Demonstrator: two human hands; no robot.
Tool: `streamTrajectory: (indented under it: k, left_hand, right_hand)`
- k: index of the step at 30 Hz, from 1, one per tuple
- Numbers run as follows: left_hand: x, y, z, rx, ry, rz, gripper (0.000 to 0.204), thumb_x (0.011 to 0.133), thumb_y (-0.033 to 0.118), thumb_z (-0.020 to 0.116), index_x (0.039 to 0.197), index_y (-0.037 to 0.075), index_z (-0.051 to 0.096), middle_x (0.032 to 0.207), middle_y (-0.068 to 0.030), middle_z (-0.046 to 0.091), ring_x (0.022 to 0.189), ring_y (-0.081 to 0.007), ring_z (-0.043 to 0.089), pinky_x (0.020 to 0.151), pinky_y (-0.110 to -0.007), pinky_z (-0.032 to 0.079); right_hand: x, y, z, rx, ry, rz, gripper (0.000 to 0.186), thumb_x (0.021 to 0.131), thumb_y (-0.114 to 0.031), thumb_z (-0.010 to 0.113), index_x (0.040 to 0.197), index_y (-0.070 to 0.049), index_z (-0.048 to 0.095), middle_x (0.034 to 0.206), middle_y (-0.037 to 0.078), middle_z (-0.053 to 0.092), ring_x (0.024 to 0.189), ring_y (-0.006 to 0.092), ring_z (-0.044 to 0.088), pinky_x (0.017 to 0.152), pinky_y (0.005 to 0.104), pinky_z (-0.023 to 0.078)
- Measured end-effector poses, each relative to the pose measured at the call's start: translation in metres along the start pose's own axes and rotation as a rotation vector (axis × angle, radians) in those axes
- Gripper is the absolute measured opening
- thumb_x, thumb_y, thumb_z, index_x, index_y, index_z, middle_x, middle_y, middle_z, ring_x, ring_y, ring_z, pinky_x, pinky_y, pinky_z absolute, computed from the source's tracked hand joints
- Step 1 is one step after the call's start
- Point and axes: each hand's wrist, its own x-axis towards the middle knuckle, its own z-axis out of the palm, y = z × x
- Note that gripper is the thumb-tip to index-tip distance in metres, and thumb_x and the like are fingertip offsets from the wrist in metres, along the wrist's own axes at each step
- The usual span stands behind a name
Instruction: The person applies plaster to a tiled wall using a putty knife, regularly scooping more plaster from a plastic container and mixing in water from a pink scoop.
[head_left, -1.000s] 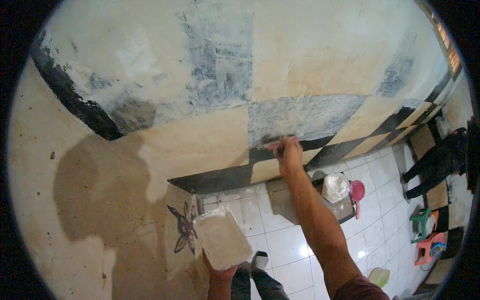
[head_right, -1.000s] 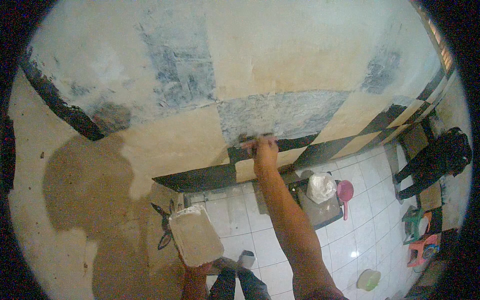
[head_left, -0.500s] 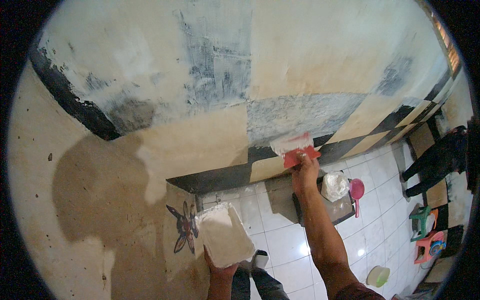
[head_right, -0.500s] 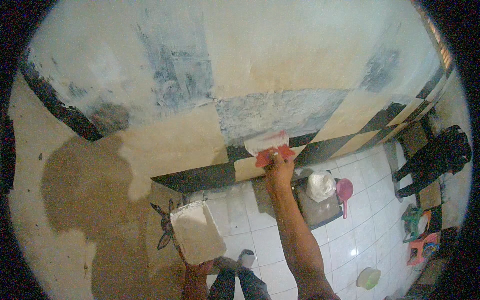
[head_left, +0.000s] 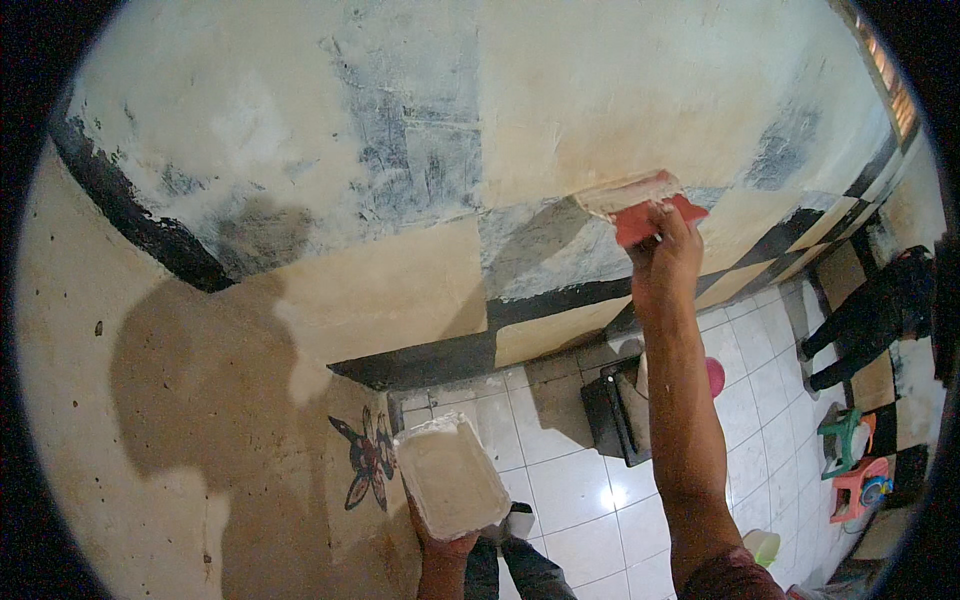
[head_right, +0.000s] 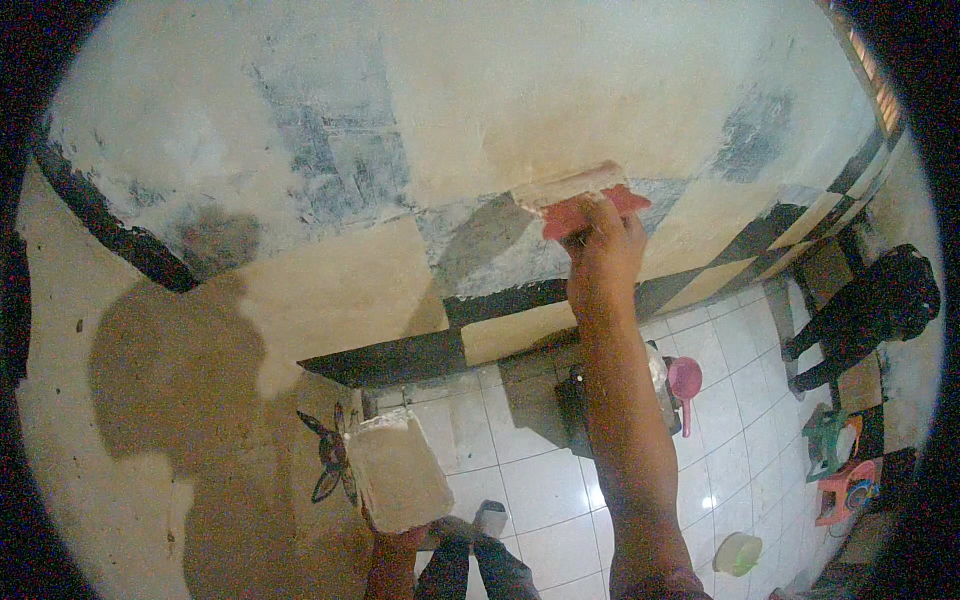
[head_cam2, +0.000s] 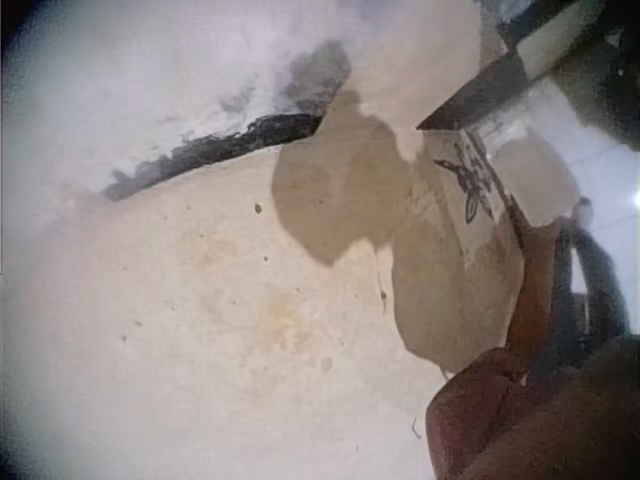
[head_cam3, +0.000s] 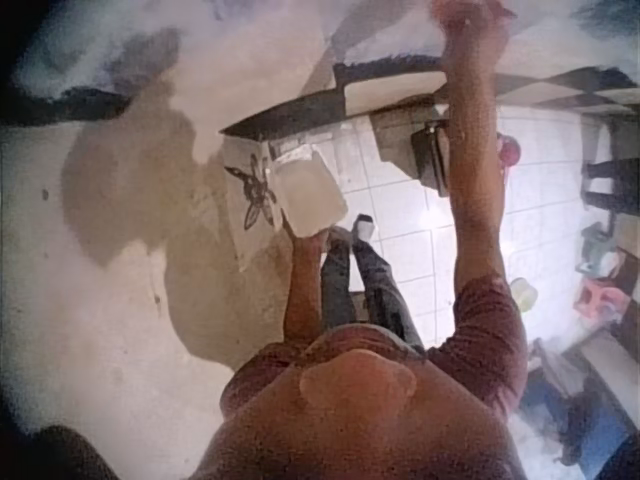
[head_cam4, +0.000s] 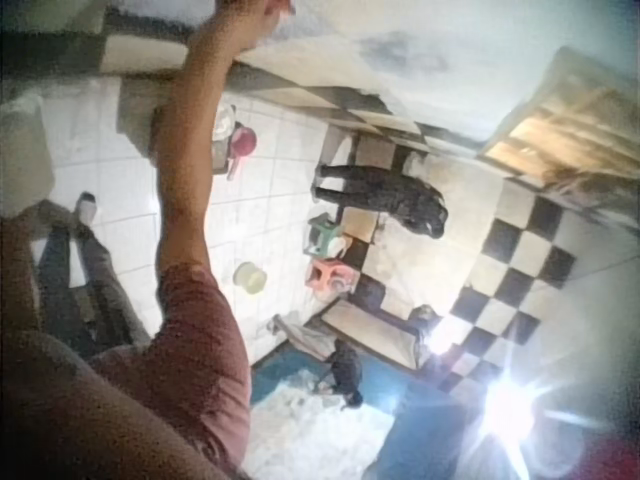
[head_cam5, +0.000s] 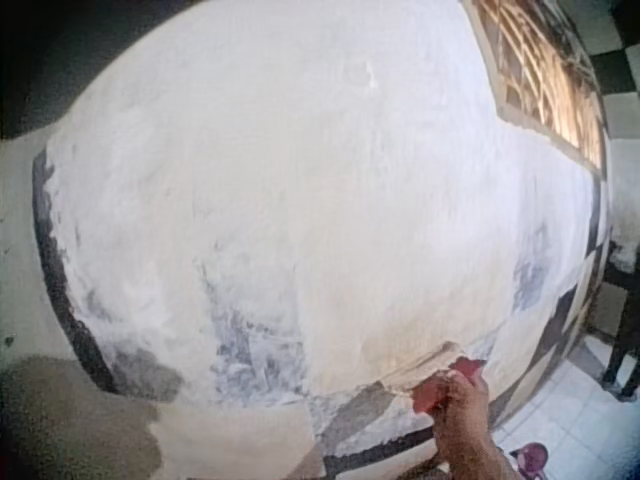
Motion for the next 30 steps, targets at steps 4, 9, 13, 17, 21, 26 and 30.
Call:
streamTrajectory:
  k: [4, 9, 13, 17, 21, 26, 30]
  left_hand:
    - [0.002, 0.003, 0.004, -0.083, -0.009, 0.011, 0.060, 0.094, 0.053, 0.045, 0.140, 0.014, 0.041, 0.137, -0.0119, 0.051, 0.124, -0.0352, 0.050, 0.100, -0.058, 0.043]
    - [0.002, 0.009, -0.001, -0.085, 0.014, 0.026, 0.060, 0.094, 0.052, 0.045, 0.140, 0.014, 0.041, 0.137, -0.0117, 0.050, 0.125, -0.0349, 0.050, 0.101, -0.058, 0.042]
    - [0.001, 0.007, -0.008, -0.094, 0.036, 0.022, 0.059, 0.094, 0.052, 0.045, 0.140, 0.014, 0.041, 0.138, -0.0114, 0.050, 0.125, -0.0347, 0.050, 0.102, -0.058, 0.041]
    - [-0.003, 0.006, -0.019, -0.102, 0.067, 0.040, 0.059, 0.094, 0.051, 0.045, 0.140, 0.015, 0.041, 0.138, -0.0111, 0.050, 0.125, -0.0344, 0.050, 0.103, -0.058, 0.040]
    - [-0.009, 0.009, -0.030, -0.113, 0.090, 0.050, 0.059, 0.094, 0.051, 0.046, 0.140, 0.015, 0.042, 0.139, -0.0109, 0.049, 0.125, -0.0342, 0.049, 0.103, -0.058, 0.039]
    - [-0.013, 0.020, -0.036, -0.091, 0.085, 0.064, 0.060, 0.093, 0.051, 0.046, 0.141, 0.015, 0.040, 0.139, -0.0109, 0.049, 0.126, -0.0343, 0.049, 0.103, -0.059, 0.039]
    - [-0.023, 0.038, -0.042, -0.054, 0.094, 0.089, 0.062, 0.093, 0.052, 0.047, 0.142, 0.015, 0.039, 0.139, -0.0111, 0.048, 0.126, -0.0346, 0.049, 0.103, -0.059, 0.039]
  right_hand:
    - [-0.009, 0.022, -0.048, -0.169, 0.132, -0.116, 0.017, 0.087, -0.009, 0.055, 0.101, 0.000, 0.055, 0.090, 0.009, 0.062, 0.077, 0.0200, 0.064, 0.068, 0.0333, 0.053]
    - [0.016, 0.056, -0.138, -0.796, 0.196, -0.284, 0.018, 0.085, -0.012, 0.057, 0.098, 0.000, 0.054, 0.088, 0.012, 0.063, 0.078, 0.0207, 0.063, 0.068, 0.0330, 0.051]
    - [0.050, 0.084, -0.132, -1.339, 0.187, -0.490, 0.024, 0.083, -0.020, 0.064, 0.097, -0.002, 0.056, 0.087, 0.016, 0.063, 0.081, 0.0368, 0.062, 0.073, 0.0446, 0.049]
    - [-0.009, 0.153, -0.011, -1.333, -0.229, -0.782, 0.018, 0.079, -0.012, 0.066, 0.091, -0.008, 0.054, 0.084, 0.014, 0.059, 0.074, 0.0365, 0.061, 0.065, 0.0442, 0.050]
    - [-0.085, 0.160, 0.036, -1.314, -0.529, -0.696, 0.023, 0.075, -0.013, 0.067, 0.091, -0.007, 0.052, 0.085, 0.013, 0.057, 0.074, 0.0332, 0.061, 0.061, 0.0409, 0.052]
    - [-0.118, 0.190, -0.018, -0.731, -0.464, -0.265, 0.020, 0.085, -0.014, 0.064, 0.100, -0.008, 0.052, 0.097, 0.014, 0.060, 0.078, 0.0255, 0.064, 0.065, 0.0366, 0.056]
    - [-0.139, 0.211, -0.034, -0.125, -0.101, 0.287, 0.017, 0.090, -0.009, 0.059, 0.105, -0.003, 0.055, 0.102, 0.009, 0.061, 0.084, 0.0172, 0.062, 0.071, 0.0361, 0.056]
